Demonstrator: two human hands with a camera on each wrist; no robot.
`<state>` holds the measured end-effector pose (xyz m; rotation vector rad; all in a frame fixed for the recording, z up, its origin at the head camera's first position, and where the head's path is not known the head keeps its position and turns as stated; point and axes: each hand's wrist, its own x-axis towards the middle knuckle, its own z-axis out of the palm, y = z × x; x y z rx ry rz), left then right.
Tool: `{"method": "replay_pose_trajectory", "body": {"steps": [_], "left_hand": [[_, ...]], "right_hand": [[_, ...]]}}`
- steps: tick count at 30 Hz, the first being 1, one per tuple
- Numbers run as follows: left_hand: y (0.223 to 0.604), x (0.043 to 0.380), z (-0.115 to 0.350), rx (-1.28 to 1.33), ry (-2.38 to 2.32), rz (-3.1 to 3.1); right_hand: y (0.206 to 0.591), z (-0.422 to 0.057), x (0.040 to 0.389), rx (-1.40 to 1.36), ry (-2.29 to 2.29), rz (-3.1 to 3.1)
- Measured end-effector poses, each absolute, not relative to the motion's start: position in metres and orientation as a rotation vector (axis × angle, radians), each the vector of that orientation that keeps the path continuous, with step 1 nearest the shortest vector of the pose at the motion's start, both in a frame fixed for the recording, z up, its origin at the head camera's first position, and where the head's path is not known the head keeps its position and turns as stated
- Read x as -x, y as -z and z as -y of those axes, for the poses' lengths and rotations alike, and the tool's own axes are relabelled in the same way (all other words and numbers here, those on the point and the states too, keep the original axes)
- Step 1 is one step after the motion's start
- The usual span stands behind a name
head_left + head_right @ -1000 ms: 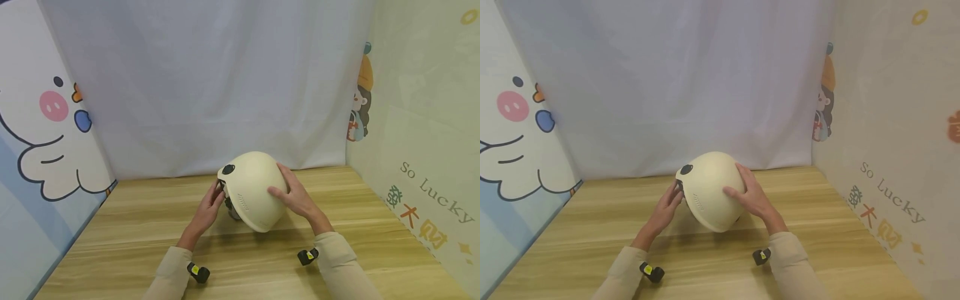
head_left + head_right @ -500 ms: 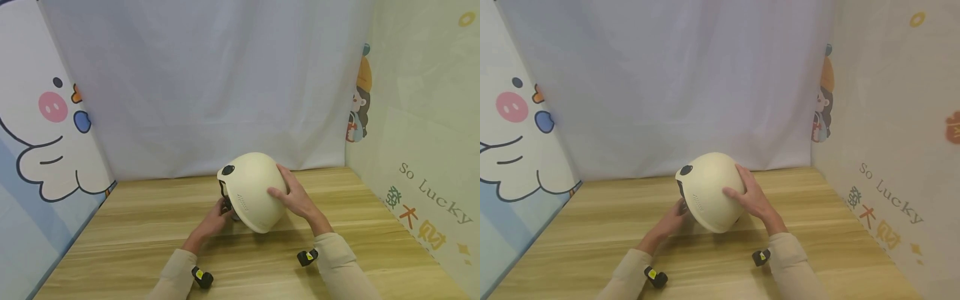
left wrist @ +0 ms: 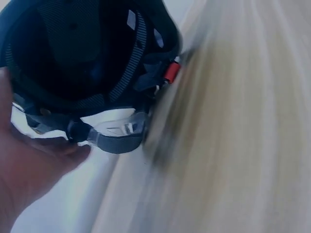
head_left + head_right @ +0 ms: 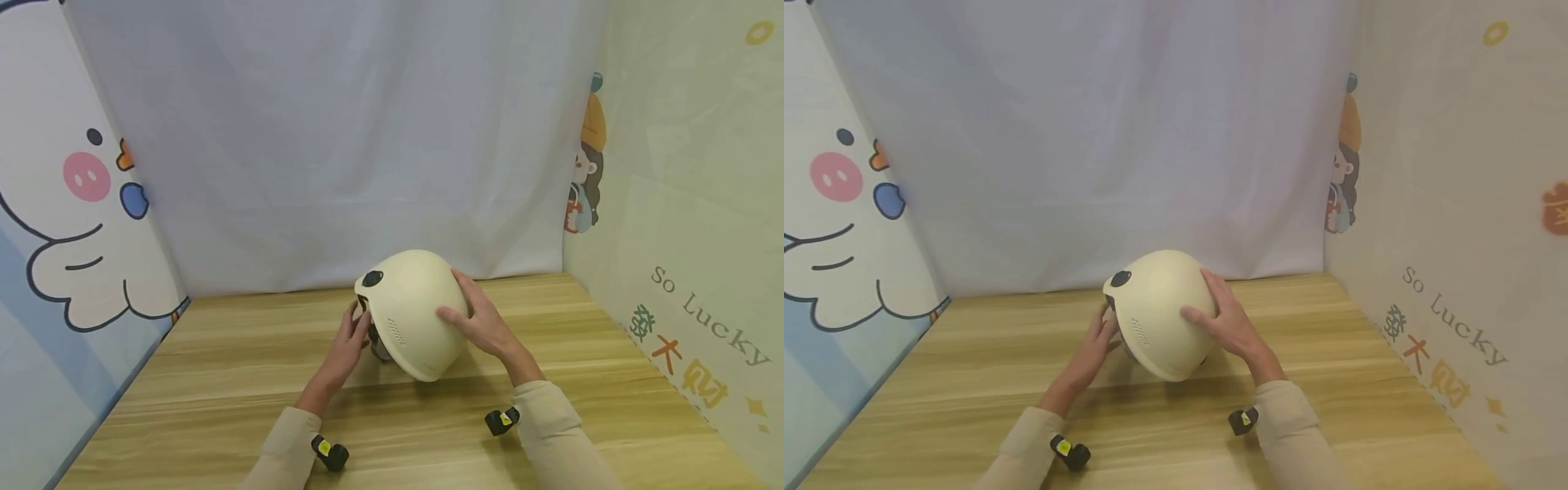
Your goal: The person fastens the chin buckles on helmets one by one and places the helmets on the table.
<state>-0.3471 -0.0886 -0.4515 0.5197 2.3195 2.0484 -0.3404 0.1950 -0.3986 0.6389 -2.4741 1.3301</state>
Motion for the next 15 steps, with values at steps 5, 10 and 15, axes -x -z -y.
{"method": "replay_pose_trajectory", "body": {"steps": [5, 10, 15], "left_hand": [[0.444, 0.347, 0.094, -0.734, -2.182, -2.258], [0.441, 0.346, 0.098, -0.922, -2.173, -2.179], [0.440, 0.345, 0.100, -0.999, -2.158, -2.146]], "right_hand": [[0.398, -0.194, 0.340, -0.634, -1.332, 2.475], [0.398, -0.194, 0.340, -0.633, -1.332, 2.475], [0.399, -0.194, 0.340, -0.633, -1.338, 2.476]]}}
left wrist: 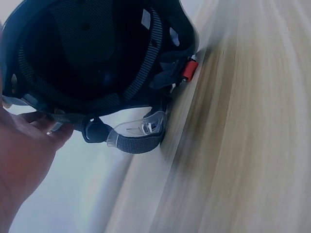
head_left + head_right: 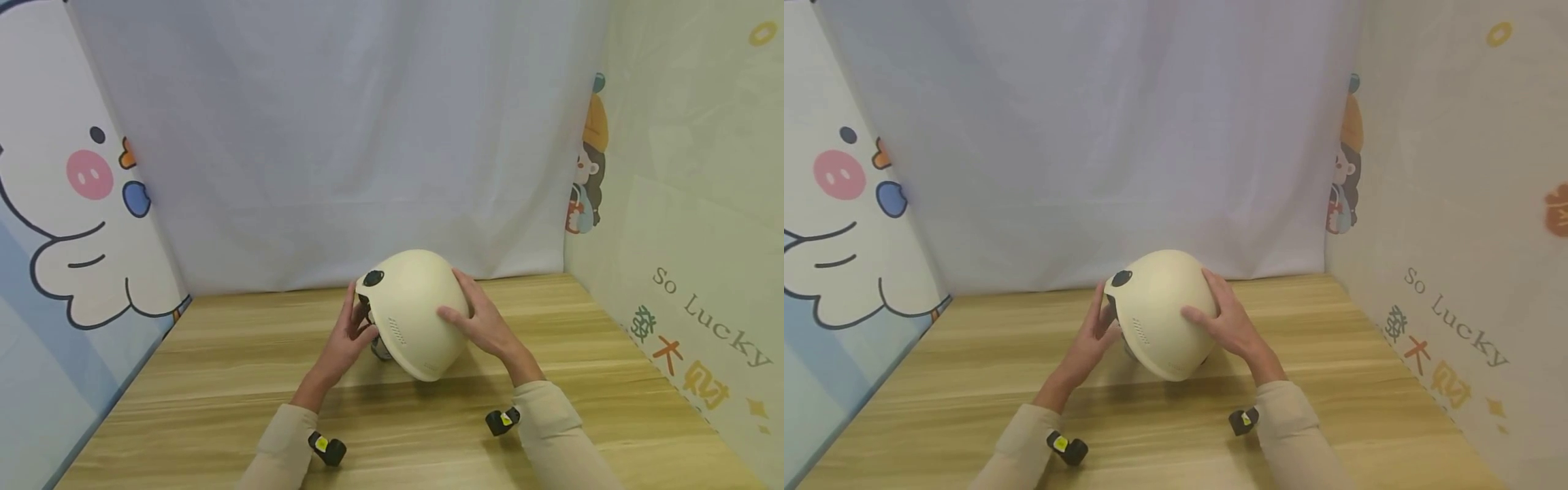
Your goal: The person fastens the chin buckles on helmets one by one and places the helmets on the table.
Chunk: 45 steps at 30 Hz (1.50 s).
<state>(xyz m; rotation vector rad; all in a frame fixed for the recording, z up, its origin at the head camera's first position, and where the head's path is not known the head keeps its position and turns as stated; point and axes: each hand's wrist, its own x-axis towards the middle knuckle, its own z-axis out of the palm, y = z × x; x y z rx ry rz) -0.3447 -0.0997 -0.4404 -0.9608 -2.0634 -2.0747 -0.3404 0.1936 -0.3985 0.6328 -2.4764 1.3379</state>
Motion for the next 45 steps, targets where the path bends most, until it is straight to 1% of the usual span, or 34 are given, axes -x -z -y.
{"method": "replay_pose_trajectory", "body": {"steps": [31, 39, 45], "left_hand": [[0.429, 0.343, 0.098, 0.839, 1.973, 2.210], [0.425, 0.339, 0.099, 0.843, 1.947, 2.250], [0.424, 0.339, 0.102, 0.933, 1.978, 2.231]], "right_hand": [[0.401, -0.191, 0.343, -0.597, -1.334, 2.439], [0.401, -0.183, 0.341, -0.617, -1.312, 2.411], [0.398, -0.179, 0.341, -0.614, -1.247, 2.425]]}}
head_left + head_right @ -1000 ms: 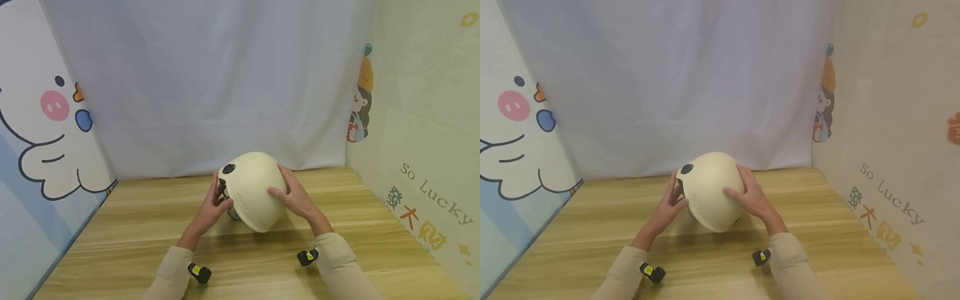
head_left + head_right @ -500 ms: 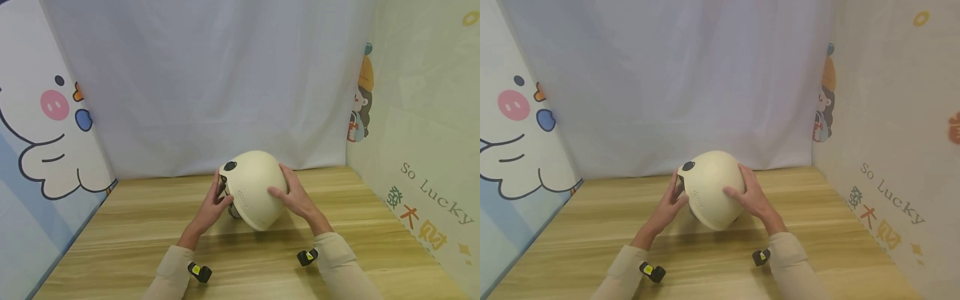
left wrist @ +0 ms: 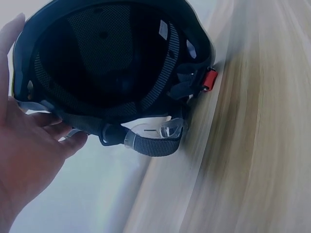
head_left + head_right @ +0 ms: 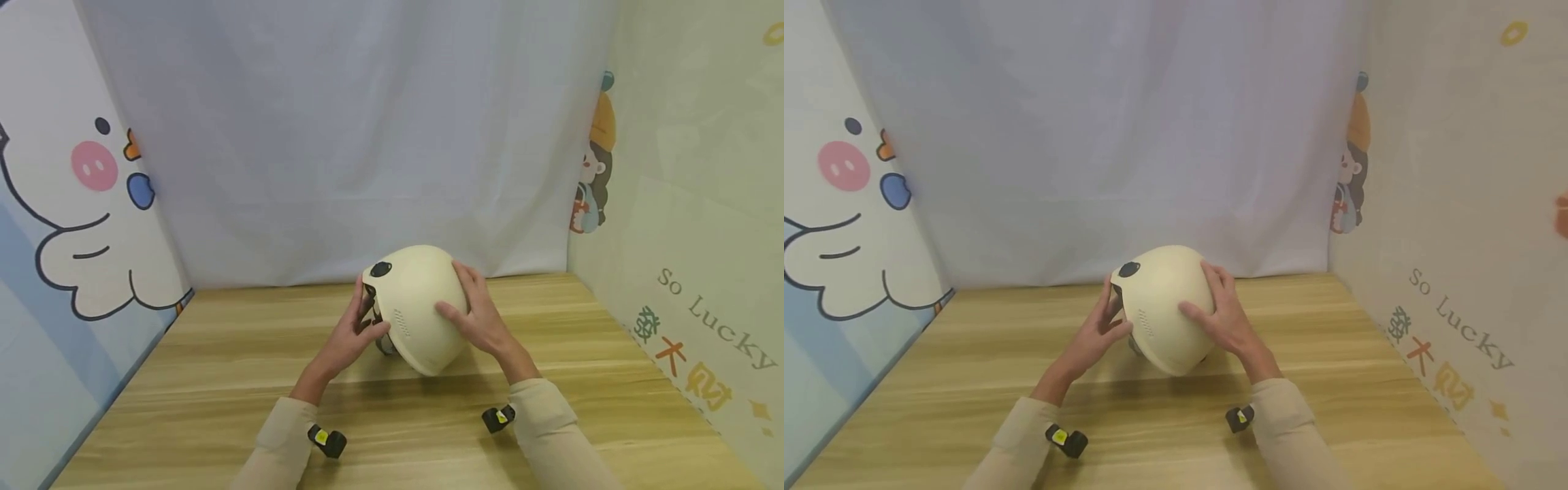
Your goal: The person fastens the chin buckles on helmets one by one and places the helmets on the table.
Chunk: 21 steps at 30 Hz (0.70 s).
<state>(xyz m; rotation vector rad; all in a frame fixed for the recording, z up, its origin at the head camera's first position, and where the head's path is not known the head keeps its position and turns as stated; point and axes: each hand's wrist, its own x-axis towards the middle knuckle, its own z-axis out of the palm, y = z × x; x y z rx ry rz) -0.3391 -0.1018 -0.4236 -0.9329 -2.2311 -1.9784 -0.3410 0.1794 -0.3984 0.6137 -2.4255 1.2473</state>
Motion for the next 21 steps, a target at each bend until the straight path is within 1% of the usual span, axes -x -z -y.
{"method": "replay_pose_trajectory", "body": {"steps": [7, 21], "left_hand": [[0.423, 0.346, 0.100, 0.984, 1.981, 2.229], [0.416, 0.345, 0.101, 0.931, 1.893, 2.285]], "right_hand": [[0.391, -0.179, 0.344, -0.595, -1.242, 2.400], [0.385, -0.169, 0.348, -0.580, -1.175, 2.438]]}}
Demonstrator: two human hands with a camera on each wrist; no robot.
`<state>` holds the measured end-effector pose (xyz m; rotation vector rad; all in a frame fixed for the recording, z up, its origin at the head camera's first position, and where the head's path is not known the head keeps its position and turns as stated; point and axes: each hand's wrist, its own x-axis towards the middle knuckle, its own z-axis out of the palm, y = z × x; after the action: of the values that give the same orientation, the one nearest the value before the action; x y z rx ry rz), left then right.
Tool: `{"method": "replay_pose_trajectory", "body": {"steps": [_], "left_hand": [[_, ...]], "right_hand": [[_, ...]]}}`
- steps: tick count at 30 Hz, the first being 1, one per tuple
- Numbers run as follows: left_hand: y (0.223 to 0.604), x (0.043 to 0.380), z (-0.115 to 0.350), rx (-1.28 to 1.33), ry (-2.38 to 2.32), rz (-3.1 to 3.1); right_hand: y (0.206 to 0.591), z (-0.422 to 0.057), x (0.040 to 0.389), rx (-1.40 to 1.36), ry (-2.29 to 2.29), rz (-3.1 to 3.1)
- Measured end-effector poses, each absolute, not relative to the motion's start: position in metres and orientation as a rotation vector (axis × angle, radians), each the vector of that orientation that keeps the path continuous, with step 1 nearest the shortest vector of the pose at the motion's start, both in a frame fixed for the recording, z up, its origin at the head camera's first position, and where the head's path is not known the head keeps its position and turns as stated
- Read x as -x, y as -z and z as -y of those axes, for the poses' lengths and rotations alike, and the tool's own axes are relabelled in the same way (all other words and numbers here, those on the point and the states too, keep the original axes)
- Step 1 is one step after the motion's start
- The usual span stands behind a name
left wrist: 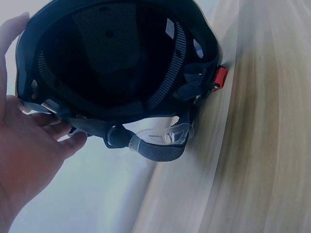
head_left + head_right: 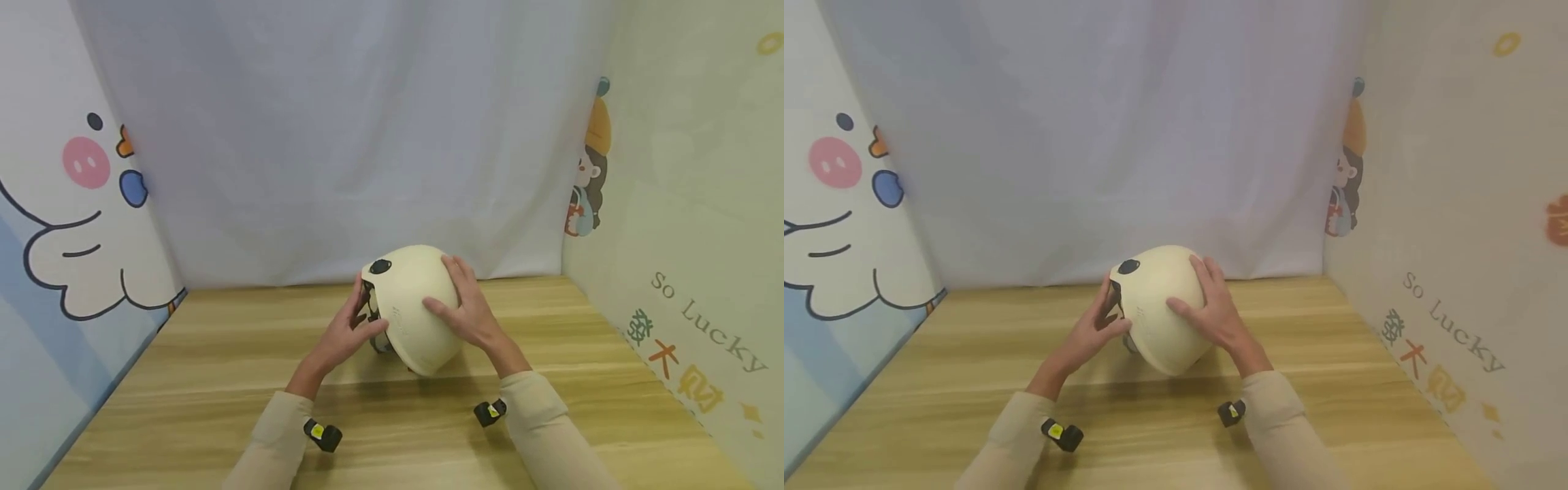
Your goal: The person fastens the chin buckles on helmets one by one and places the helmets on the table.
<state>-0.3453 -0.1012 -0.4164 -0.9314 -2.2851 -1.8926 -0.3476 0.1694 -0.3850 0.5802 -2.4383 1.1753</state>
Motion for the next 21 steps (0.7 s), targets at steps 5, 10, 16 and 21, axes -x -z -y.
{"method": "replay_pose_trajectory", "body": {"steps": [5, 10, 16, 21], "left_hand": [[0.4149, 0.3472, 0.1038, 0.886, 1.821, 2.284], [0.4119, 0.3477, 0.1063, 0.852, 1.794, 2.274], [0.4080, 0.3479, 0.1052, 0.892, 1.826, 2.244], [0.4083, 0.3491, 0.1020, 0.920, 1.812, 2.251]], "right_hand": [[0.3824, -0.1666, 0.3474, -0.605, -1.149, 2.455], [0.3819, -0.1647, 0.3468, -0.630, -1.158, 2.460], [0.3821, -0.1655, 0.3462, -0.628, -1.158, 2.457], [0.3817, -0.1668, 0.3452, -0.634, -1.162, 2.462]]}}
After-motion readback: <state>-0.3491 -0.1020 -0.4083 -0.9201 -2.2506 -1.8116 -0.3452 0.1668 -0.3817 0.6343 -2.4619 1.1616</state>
